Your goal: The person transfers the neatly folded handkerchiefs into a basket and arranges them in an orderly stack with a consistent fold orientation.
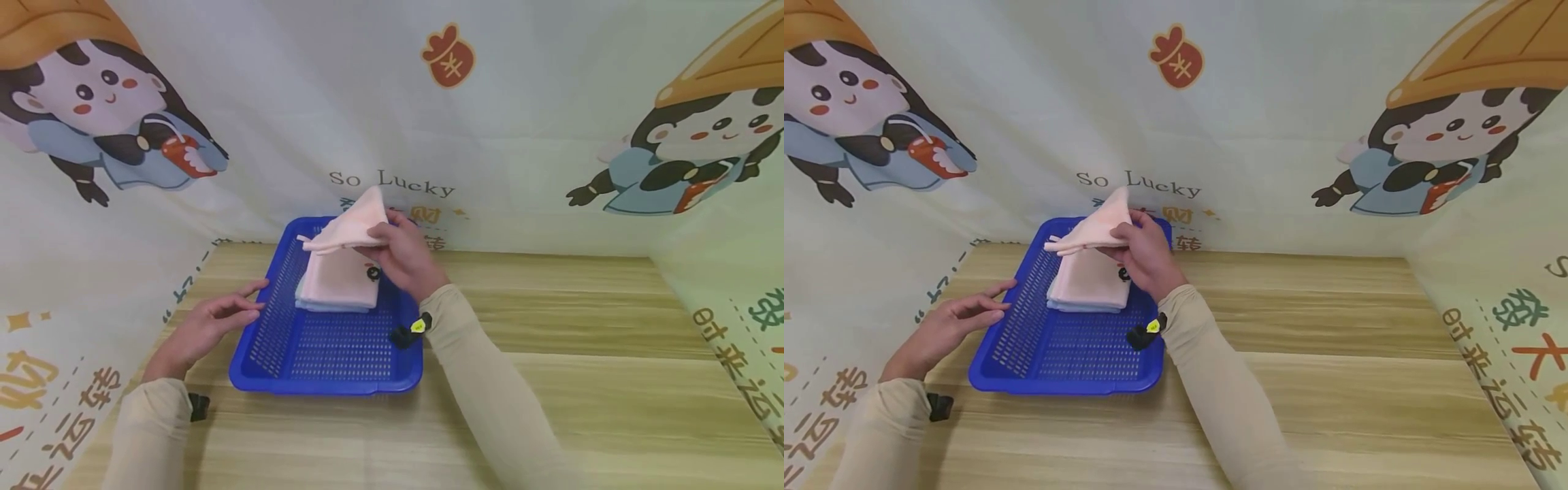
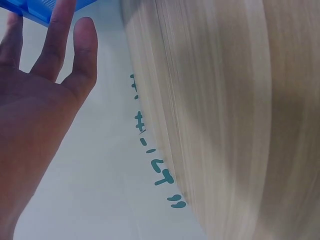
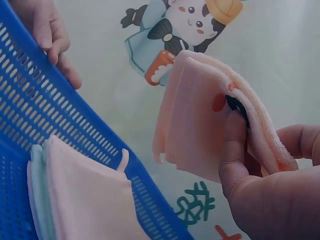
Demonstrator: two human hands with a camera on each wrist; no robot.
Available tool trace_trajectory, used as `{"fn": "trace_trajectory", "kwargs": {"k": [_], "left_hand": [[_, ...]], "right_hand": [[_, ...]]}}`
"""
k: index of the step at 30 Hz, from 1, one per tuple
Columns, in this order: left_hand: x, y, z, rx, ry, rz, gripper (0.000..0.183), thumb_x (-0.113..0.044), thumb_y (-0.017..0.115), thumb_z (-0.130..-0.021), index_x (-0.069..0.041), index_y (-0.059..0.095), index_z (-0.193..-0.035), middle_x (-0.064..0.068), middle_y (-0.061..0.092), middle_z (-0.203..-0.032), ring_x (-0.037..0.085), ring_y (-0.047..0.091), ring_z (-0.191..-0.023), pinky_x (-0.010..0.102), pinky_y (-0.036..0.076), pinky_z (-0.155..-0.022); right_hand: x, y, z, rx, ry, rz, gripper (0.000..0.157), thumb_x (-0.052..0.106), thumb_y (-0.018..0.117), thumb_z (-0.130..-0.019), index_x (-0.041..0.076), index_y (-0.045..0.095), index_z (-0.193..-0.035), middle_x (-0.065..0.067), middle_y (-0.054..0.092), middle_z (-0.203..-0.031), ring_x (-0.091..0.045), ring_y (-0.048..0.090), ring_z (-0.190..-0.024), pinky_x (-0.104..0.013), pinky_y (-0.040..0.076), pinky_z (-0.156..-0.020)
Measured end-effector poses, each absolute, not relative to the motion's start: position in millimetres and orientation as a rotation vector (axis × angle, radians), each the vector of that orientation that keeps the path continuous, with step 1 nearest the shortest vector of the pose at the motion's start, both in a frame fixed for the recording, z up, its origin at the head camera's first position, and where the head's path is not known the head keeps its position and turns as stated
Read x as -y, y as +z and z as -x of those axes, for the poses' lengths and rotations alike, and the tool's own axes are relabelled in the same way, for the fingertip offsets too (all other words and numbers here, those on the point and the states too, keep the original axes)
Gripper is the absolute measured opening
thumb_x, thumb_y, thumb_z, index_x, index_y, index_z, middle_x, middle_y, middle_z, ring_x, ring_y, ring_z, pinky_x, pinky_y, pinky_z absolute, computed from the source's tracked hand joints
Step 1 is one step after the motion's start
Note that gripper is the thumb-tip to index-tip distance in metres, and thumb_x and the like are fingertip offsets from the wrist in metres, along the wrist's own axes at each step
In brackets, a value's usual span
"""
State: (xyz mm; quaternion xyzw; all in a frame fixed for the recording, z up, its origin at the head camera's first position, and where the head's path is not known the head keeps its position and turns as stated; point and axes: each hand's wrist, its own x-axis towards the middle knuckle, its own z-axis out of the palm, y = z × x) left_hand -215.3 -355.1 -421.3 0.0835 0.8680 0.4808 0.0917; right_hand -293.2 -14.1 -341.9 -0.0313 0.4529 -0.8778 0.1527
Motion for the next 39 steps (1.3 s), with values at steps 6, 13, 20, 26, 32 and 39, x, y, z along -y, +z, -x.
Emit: {"fn": "trace_trajectory", "kwargs": {"k": [6, 13, 20, 26, 32, 39], "left_hand": [[355, -421, 214, -2.58, 1.445, -0.228, 0.04, -0.042, 0.061, -0.101, -0.009, 0.07, -0.122, -0.001, 0.036, -0.167, 0.035, 0.024, -0.158, 0.068, 0.028, -0.119], [353, -424, 214, -2.547, 1.49, -0.239, 0.041, -0.04, 0.063, -0.101, -0.007, 0.068, -0.124, -0.002, 0.035, -0.167, 0.036, 0.02, -0.159, 0.07, 0.024, -0.12], [352, -425, 213, -2.542, 1.507, -0.202, 0.04, -0.042, 0.064, -0.1, -0.007, 0.069, -0.119, -0.005, 0.035, -0.167, 0.033, 0.019, -0.159, 0.068, 0.025, -0.12], [353, -425, 212, -2.55, 1.5, -0.218, 0.04, -0.042, 0.063, -0.101, -0.008, 0.069, -0.12, -0.002, 0.034, -0.168, 0.034, 0.019, -0.159, 0.069, 0.027, -0.119], [353, -425, 212, -2.548, 1.516, -0.218, 0.04, -0.041, 0.063, -0.101, -0.006, 0.068, -0.119, -0.002, 0.034, -0.168, 0.035, 0.021, -0.159, 0.07, 0.025, -0.12], [352, -427, 211, -2.548, 1.522, -0.204, 0.041, -0.042, 0.062, -0.101, -0.006, 0.068, -0.12, -0.003, 0.034, -0.168, 0.035, 0.026, -0.157, 0.068, 0.027, -0.12]], "right_hand": [[30, -351, 299, -1.234, -2.553, 0.012, 0.062, -0.011, 0.044, -0.095, 0.0, 0.031, -0.154, -0.025, 0.042, -0.155, -0.038, 0.049, -0.141, -0.049, 0.045, -0.115], [39, -357, 302, -1.238, -2.564, -0.04, 0.062, -0.011, 0.045, -0.093, 0.0, 0.032, -0.153, -0.026, 0.043, -0.153, -0.038, 0.051, -0.139, -0.049, 0.046, -0.114], [46, -363, 302, -1.218, -2.571, -0.065, 0.062, -0.012, 0.046, -0.092, -0.001, 0.033, -0.151, -0.026, 0.043, -0.153, -0.038, 0.05, -0.139, -0.05, 0.045, -0.115], [51, -369, 302, -1.253, -2.55, -0.085, 0.062, -0.013, 0.046, -0.091, -0.001, 0.033, -0.15, -0.025, 0.043, -0.153, -0.038, 0.049, -0.14, -0.05, 0.045, -0.115], [54, -373, 302, -1.333, -2.496, -0.132, 0.065, -0.013, 0.046, -0.09, 0.001, 0.035, -0.151, -0.024, 0.043, -0.153, -0.037, 0.048, -0.142, -0.05, 0.044, -0.116], [57, -376, 300, -1.509, -2.36, -0.15, 0.066, -0.013, 0.049, -0.087, 0.002, 0.038, -0.15, -0.023, 0.046, -0.151, -0.034, 0.052, -0.135, -0.047, 0.048, -0.113]]}}
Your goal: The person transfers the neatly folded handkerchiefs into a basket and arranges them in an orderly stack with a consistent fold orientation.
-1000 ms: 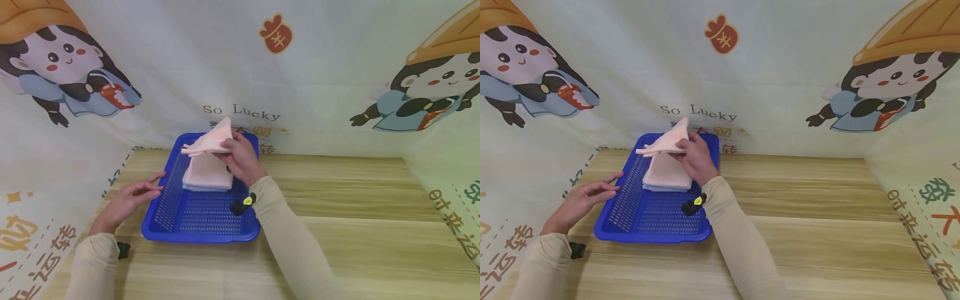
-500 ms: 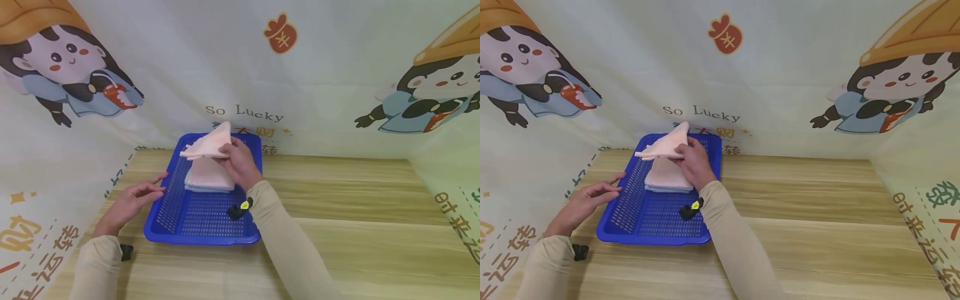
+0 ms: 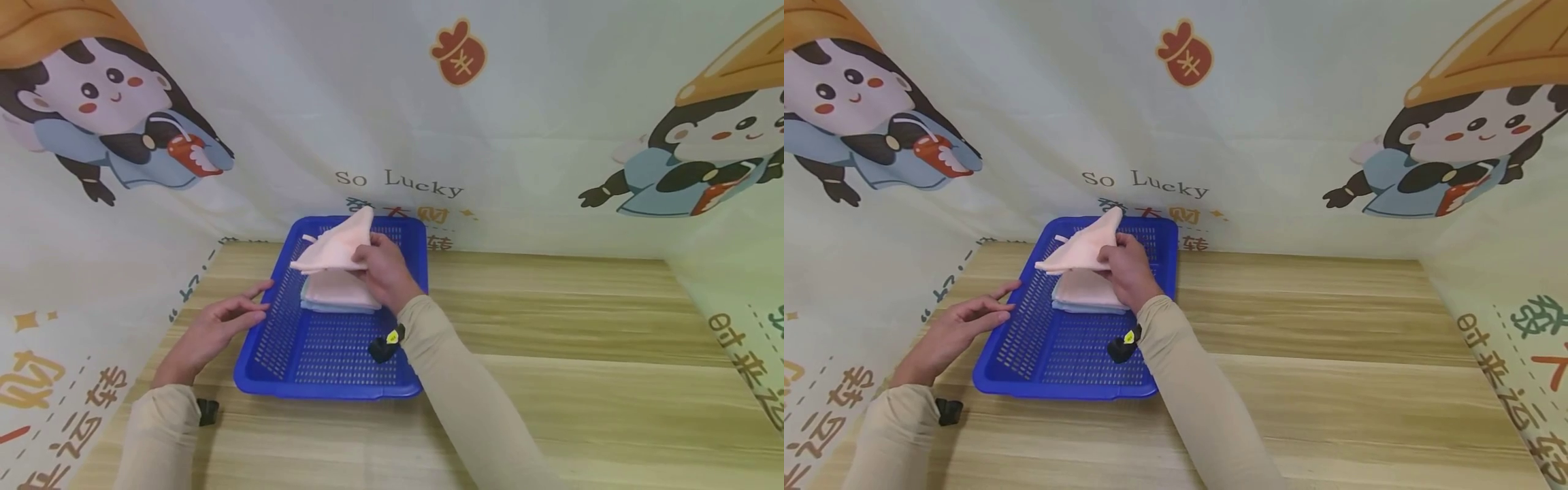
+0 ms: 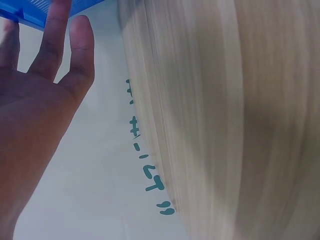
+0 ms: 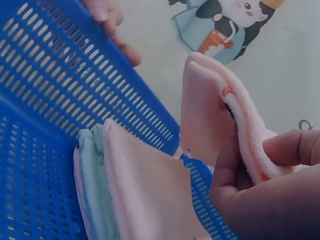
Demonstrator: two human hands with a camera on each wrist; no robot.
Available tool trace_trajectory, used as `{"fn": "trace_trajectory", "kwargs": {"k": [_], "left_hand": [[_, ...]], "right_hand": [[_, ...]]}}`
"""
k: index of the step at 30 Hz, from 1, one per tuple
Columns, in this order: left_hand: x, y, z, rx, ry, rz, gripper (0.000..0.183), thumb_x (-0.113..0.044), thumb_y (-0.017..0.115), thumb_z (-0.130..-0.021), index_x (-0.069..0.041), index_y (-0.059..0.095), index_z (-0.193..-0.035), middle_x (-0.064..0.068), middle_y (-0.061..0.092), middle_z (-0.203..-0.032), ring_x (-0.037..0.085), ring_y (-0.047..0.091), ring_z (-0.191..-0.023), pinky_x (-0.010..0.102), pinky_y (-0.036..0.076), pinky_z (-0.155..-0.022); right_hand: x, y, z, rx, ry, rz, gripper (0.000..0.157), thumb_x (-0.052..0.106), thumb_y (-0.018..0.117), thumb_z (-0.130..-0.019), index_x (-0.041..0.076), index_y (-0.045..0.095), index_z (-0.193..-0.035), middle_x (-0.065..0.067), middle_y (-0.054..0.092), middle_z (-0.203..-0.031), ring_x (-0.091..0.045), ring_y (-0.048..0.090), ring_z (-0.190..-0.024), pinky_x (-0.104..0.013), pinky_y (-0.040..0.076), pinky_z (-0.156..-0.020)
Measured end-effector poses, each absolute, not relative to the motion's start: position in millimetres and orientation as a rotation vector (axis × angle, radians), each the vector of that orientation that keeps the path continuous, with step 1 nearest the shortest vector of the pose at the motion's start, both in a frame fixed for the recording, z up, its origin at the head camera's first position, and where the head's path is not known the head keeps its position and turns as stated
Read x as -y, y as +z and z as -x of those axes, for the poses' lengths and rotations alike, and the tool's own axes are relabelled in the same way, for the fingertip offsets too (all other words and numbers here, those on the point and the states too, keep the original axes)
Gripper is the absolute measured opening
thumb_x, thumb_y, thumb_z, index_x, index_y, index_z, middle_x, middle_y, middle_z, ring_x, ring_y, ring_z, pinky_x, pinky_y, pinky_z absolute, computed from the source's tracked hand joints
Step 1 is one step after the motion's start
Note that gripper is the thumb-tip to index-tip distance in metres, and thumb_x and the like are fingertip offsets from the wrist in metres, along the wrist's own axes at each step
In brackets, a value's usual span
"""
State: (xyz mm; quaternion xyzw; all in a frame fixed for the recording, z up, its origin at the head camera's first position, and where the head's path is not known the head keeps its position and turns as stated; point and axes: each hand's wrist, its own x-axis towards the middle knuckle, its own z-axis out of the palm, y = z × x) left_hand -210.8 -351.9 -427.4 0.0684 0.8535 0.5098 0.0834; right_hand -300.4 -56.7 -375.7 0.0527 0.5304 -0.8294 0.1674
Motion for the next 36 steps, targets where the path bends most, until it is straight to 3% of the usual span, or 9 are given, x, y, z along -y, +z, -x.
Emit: {"fn": "trace_trajectory", "kwargs": {"k": [7, 15, 21, 28, 33, 36], "left_hand": [[353, -428, 209, -2.544, 1.53, -0.191, 0.042, -0.042, 0.062, -0.101, -0.005, 0.067, -0.119, -0.005, 0.033, -0.168, 0.033, 0.02, -0.159, 0.069, 0.025, -0.12], [354, -427, 208, -2.552, 1.524, -0.194, 0.043, -0.043, 0.061, -0.101, -0.005, 0.067, -0.122, -0.006, 0.032, -0.168, 0.032, 0.017, -0.16, 0.067, 0.026, -0.12], [353, -430, 208, -2.552, 1.533, -0.2, 0.043, -0.042, 0.061, -0.102, -0.005, 0.067, -0.124, -0.006, 0.032, -0.168, 0.031, 0.016, -0.16, 0.067, 0.026, -0.121], [353, -432, 210, -2.553, 1.535, -0.225, 0.042, -0.04, 0.06, -0.103, -0.004, 0.067, -0.123, -0.007, 0.033, -0.168, 0.03, 0.017, -0.16, 0.066, 0.025, -0.121], [353, -432, 211, -2.556, 1.532, -0.236, 0.042, -0.04, 0.06, -0.103, -0.005, 0.067, -0.124, -0.008, 0.033, -0.168, 0.03, 0.017, -0.16, 0.065, 0.026, -0.121], [353, -431, 212, -2.559, 1.524, -0.237, 0.042, -0.04, 0.06, -0.103, -0.005, 0.067, -0.124, -0.008, 0.034, -0.168, 0.03, 0.017, -0.16, 0.065, 0.027, -0.121]], "right_hand": [[62, -378, 300, -1.591, -2.279, -0.116, 0.063, -0.013, 0.048, -0.082, -0.003, 0.043, -0.144, -0.025, 0.05, -0.146, -0.03, 0.056, -0.121, -0.046, 0.049, -0.109], [65, -385, 300, -1.666, -2.18, -0.135, 0.073, -0.016, 0.049, -0.082, -0.005, 0.036, -0.154, -0.025, 0.046, -0.153, -0.034, 0.053, -0.131, -0.045, 0.046, -0.114], [62, -390, 296, -1.814, -2.083, -0.143, 0.083, -0.018, 0.046, -0.078, -0.004, 0.027, -0.158, -0.022, 0.045, -0.155, -0.033, 0.06, -0.121, -0.043, 0.053, -0.107], [60, -392, 293, -1.84, -2.012, -0.163, 0.081, -0.019, 0.043, -0.078, -0.006, 0.026, -0.156, -0.024, 0.047, -0.149, -0.029, 0.059, -0.109, -0.041, 0.055, -0.102], [59, -389, 291, -2.006, -1.865, -0.164, 0.078, -0.015, 0.046, -0.08, -0.01, 0.025, -0.155, -0.025, 0.048, -0.147, -0.028, 0.059, -0.1, -0.037, 0.059, -0.089], [58, -388, 290, -2.081, -1.765, -0.194, 0.076, -0.009, 0.05, -0.084, -0.009, 0.026, -0.155, -0.025, 0.048, -0.148, -0.03, 0.061, -0.105, -0.041, 0.059, -0.091]]}}
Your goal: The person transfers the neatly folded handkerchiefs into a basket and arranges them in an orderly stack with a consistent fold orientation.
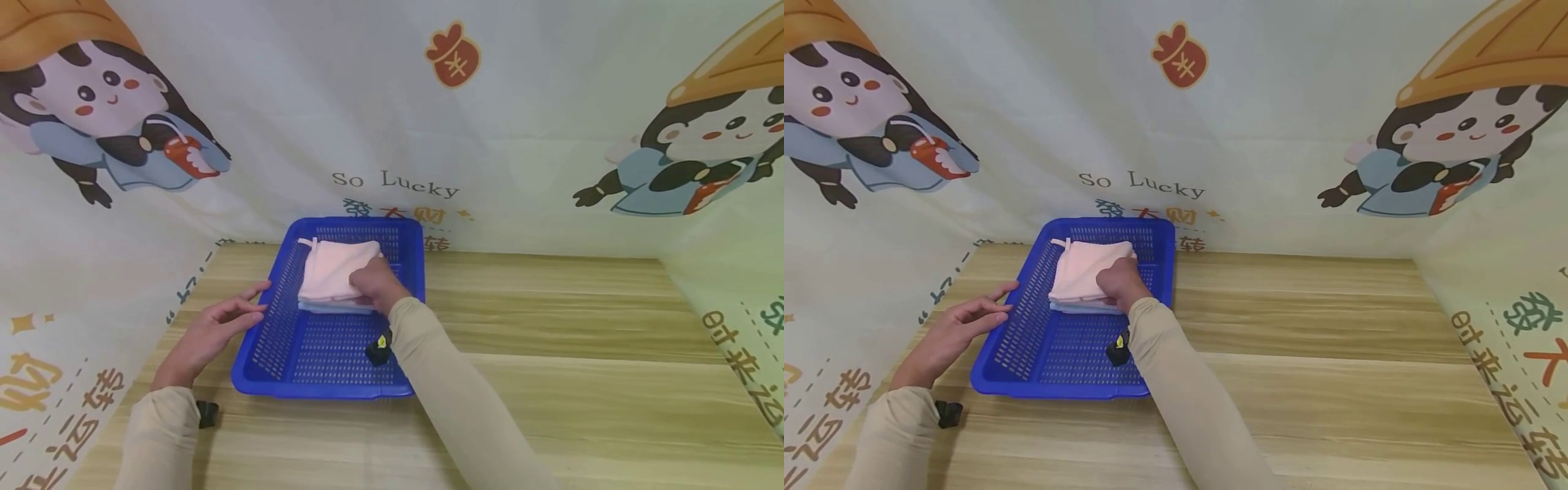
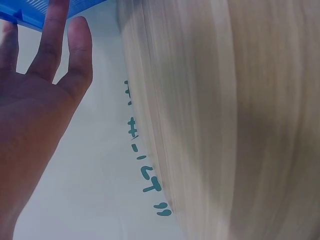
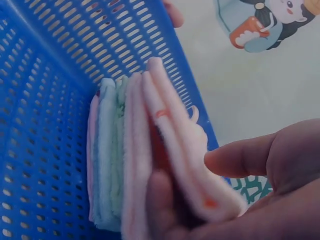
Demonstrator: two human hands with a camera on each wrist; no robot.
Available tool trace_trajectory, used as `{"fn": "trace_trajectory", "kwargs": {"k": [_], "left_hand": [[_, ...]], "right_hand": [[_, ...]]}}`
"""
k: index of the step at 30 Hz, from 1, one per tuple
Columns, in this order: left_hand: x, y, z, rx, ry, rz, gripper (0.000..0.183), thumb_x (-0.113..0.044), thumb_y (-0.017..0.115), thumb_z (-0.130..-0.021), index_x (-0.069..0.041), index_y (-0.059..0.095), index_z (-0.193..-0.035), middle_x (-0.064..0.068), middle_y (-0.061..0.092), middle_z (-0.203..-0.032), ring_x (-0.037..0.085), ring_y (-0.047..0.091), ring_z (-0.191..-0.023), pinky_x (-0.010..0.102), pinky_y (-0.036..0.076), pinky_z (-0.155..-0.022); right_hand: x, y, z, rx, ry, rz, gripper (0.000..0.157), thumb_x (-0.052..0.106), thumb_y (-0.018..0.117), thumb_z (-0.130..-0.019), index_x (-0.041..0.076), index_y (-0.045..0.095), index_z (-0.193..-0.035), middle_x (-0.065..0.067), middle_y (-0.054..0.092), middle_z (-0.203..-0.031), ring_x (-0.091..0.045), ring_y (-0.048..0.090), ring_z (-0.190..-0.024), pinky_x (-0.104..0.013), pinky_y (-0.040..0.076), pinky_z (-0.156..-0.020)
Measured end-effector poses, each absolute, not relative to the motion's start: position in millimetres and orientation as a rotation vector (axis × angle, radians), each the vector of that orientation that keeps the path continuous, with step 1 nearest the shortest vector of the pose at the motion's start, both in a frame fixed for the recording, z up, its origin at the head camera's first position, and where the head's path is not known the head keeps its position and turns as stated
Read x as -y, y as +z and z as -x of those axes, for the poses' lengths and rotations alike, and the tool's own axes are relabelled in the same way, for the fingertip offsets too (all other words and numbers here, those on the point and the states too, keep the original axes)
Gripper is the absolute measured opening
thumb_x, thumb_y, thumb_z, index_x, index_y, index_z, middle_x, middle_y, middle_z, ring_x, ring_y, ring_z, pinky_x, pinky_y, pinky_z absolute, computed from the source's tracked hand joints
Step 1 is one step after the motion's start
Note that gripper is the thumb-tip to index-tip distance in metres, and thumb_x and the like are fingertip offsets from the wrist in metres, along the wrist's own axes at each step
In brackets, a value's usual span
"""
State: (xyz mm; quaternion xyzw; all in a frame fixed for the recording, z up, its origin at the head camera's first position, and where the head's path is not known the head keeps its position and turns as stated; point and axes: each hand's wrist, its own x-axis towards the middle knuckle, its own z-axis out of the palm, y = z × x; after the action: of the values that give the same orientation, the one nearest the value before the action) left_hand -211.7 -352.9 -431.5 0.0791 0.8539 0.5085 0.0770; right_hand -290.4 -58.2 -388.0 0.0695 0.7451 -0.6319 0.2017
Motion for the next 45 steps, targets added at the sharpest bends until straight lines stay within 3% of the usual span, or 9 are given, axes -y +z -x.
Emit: {"fn": "trace_trajectory", "kwargs": {"k": [6, 10, 14, 17, 20, 30, 36, 41, 45], "left_hand": [[353, -431, 211, -2.545, 1.526, -0.217, 0.042, -0.041, 0.061, -0.102, -0.005, 0.067, -0.124, -0.007, 0.033, -0.168, 0.031, 0.017, -0.16, 0.065, 0.026, -0.121], [352, -431, 212, -2.552, 1.512, -0.215, 0.042, -0.042, 0.061, -0.102, -0.006, 0.068, -0.123, -0.007, 0.034, -0.168, 0.032, 0.021, -0.159, 0.063, 0.029, -0.121], [352, -429, 213, -2.59, 1.468, -0.232, 0.041, -0.042, 0.059, -0.103, -0.008, 0.069, -0.122, -0.006, 0.035, -0.167, 0.033, 0.031, -0.155, 0.037, 0.04, -0.117], [352, -428, 215, -2.61, 1.451, -0.26, 0.039, -0.041, 0.059, -0.103, -0.008, 0.069, -0.121, -0.004, 0.036, -0.167, 0.034, 0.031, -0.155, 0.015, 0.041, -0.105], [352, -427, 217, -2.615, 1.448, -0.273, 0.038, -0.041, 0.06, -0.103, -0.009, 0.07, -0.12, -0.002, 0.037, -0.166, 0.035, 0.028, -0.156, 0.009, 0.039, -0.099], [352, -423, 220, -2.691, 1.361, -0.255, 0.037, -0.044, 0.061, -0.101, -0.016, 0.071, -0.123, -0.002, 0.041, -0.164, 0.035, 0.037, -0.152, 0.011, 0.043, -0.097], [350, -416, 221, -2.765, 1.224, -0.241, 0.037, -0.048, 0.061, -0.1, -0.021, 0.072, -0.122, -0.003, 0.043, -0.163, 0.031, 0.057, -0.133, 0.024, 0.048, -0.095], [348, -410, 224, -2.831, 1.115, -0.264, 0.035, -0.047, 0.059, -0.102, -0.019, 0.072, -0.119, 0.0, 0.047, -0.16, 0.033, 0.059, -0.129, 0.033, 0.051, -0.094], [345, -402, 226, -2.864, 1.053, -0.255, 0.037, -0.047, 0.055, -0.104, -0.017, 0.069, -0.122, 0.005, 0.049, -0.159, 0.035, 0.057, -0.129, 0.049, 0.053, -0.099]], "right_hand": [[53, -385, 290, -2.198, -1.616, -0.222, 0.077, 0.006, 0.056, -0.09, -0.004, 0.023, -0.159, -0.023, 0.024, -0.168, -0.033, 0.039, -0.143, -0.044, 0.033, -0.124], [47, -380, 287, -2.207, -1.59, -0.208, 0.076, 0.013, 0.056, -0.093, -0.005, 0.023, -0.159, -0.022, 0.016, -0.17, -0.034, 0.027, -0.153, -0.047, 0.024, -0.128], [43, -377, 282, -2.152, -1.602, -0.123, 0.079, 0.014, 0.056, -0.094, -0.005, 0.017, -0.16, -0.018, 0.013, -0.172, -0.031, 0.019, -0.158, -0.045, 0.02, -0.13], [41, -377, 281, -2.118, -1.615, -0.106, 0.082, 0.016, 0.056, -0.095, -0.004, 0.013, -0.161, -0.016, 0.009, -0.173, -0.03, 0.013, -0.16, -0.045, 0.017, -0.131], [40, -376, 281, -2.085, -1.647, -0.112, 0.085, 0.018, 0.057, -0.095, -0.002, 0.009, -0.162, -0.014, 0.005, -0.173, -0.029, 0.009, -0.161, -0.046, 0.013, -0.131], [30, -361, 281, -2.078, -1.729, -0.024, 0.09, 0.021, 0.059, -0.094, -0.001, 0.005, -0.162, -0.015, 0.003, -0.174, -0.03, 0.002, -0.161, -0.045, 0.009, -0.132], [21, -352, 276, -2.18, -1.61, 0.075, 0.084, 0.025, 0.058, -0.097, 0.004, 0.01, -0.163, -0.013, 0.01, -0.173, -0.03, 0.009, -0.161, -0.047, 0.015, -0.131], [15, -344, 275, -2.399, -1.351, 0.264, 0.086, 0.027, 0.056, -0.097, 0.004, 0.006, -0.164, -0.015, 0.011, -0.173, -0.03, 0.012, -0.161, -0.045, 0.018, -0.13], [7, -342, 271, -2.573, -1.17, 0.458, 0.084, 0.022, 0.055, -0.096, -0.002, 0.01, -0.162, -0.021, 0.02, -0.17, -0.032, 0.019, -0.159, -0.044, 0.019, -0.13]]}}
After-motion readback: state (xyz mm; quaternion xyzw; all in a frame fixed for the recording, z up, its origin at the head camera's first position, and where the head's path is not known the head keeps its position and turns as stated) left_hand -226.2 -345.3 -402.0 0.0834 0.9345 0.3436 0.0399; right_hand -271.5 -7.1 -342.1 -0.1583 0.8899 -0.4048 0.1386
